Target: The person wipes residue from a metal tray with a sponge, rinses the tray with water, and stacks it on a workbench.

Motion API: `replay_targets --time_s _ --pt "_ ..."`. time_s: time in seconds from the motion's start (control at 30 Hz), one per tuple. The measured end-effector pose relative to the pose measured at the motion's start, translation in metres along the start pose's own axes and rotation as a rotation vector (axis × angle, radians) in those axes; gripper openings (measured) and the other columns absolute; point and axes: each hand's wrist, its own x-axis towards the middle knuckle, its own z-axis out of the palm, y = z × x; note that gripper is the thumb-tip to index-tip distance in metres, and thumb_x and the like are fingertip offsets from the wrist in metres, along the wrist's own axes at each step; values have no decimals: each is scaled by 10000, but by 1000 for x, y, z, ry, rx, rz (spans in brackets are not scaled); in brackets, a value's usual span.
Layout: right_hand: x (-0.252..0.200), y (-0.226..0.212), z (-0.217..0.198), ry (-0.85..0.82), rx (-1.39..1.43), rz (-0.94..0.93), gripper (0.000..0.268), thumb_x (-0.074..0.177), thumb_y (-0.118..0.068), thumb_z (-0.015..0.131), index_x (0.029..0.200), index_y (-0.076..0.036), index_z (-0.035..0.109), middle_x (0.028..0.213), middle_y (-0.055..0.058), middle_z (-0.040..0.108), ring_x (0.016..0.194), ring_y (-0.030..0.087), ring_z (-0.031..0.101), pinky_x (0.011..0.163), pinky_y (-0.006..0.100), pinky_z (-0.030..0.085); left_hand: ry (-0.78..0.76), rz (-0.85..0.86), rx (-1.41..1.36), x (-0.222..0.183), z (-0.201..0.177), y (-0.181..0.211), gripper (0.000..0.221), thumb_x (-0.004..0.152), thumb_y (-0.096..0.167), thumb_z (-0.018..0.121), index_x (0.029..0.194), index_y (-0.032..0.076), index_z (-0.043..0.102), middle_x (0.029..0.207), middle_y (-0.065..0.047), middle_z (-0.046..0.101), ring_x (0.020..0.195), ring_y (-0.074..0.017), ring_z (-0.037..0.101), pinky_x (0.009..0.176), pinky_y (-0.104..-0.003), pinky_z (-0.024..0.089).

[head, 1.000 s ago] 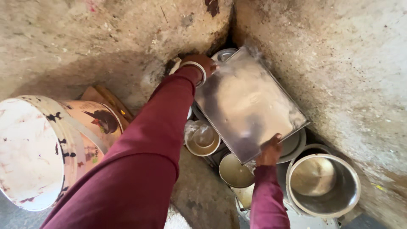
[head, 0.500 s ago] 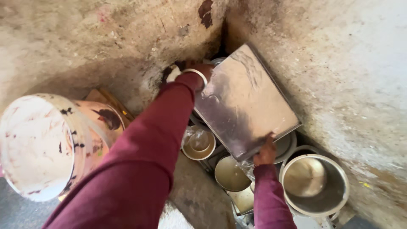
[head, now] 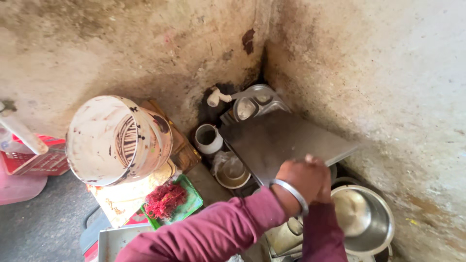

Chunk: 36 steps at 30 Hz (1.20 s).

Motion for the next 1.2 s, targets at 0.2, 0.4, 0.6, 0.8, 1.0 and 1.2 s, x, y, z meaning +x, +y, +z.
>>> replay_targets --time_s 0.2,0.4,0.6,0.8,1.0,1.2 --pt "17 55 -72 434 4 17 225 875 -83 603 1093 -53 654 1128 115 678 1061 295 645 983 458 508 72 -235 2 83 2 -155 247 1000 221 585 1089 66 755 988 -182 749 841 -341 751 712 -491 600" --pt "55 90 -148 405 152 93 310 742 -39 554 1037 -7 645 1073 146 676 1028 352 644 987 489 510 -291 -418 305 150 -13 -308 226 976 138 626 1106 17 766 1077 -235 727 897 -369 747 760 -500 622" --pt "93 105 -184 395 175 118 212 759 -60 559 962 -14 602 917 115 619 862 318 606 872 470 507 -544 -210 470 197 41 -384 261 947 132 635 1167 47 746 1210 -214 706 1038 -382 710 861 -515 581" --pt "113 121 -193 417 183 150 172 768 -97 584 930 -39 596 989 87 558 935 279 513 892 437 436 -285 -291 238 188 38 -381 325 986 225 548 1247 148 725 1287 -170 673 1145 -395 657 972 -498 528" --pt "107 143 -195 654 -58 124 226 688 -158 575 907 -105 601 1141 27 498 1105 256 412 992 454 353 -258 -326 210 171 6 -344 364 1100 368 448 1296 189 697 1275 -143 690 1158 -382 658 998 -506 504" --pt "107 135 -206 632 115 138 202 686 -170 556 870 -101 602 1007 87 557 967 331 493 901 537 422 -319 -329 283 168 -3 -331 364 1031 279 492 1351 218 657 1310 -139 660 1138 -374 666 945 -507 543"
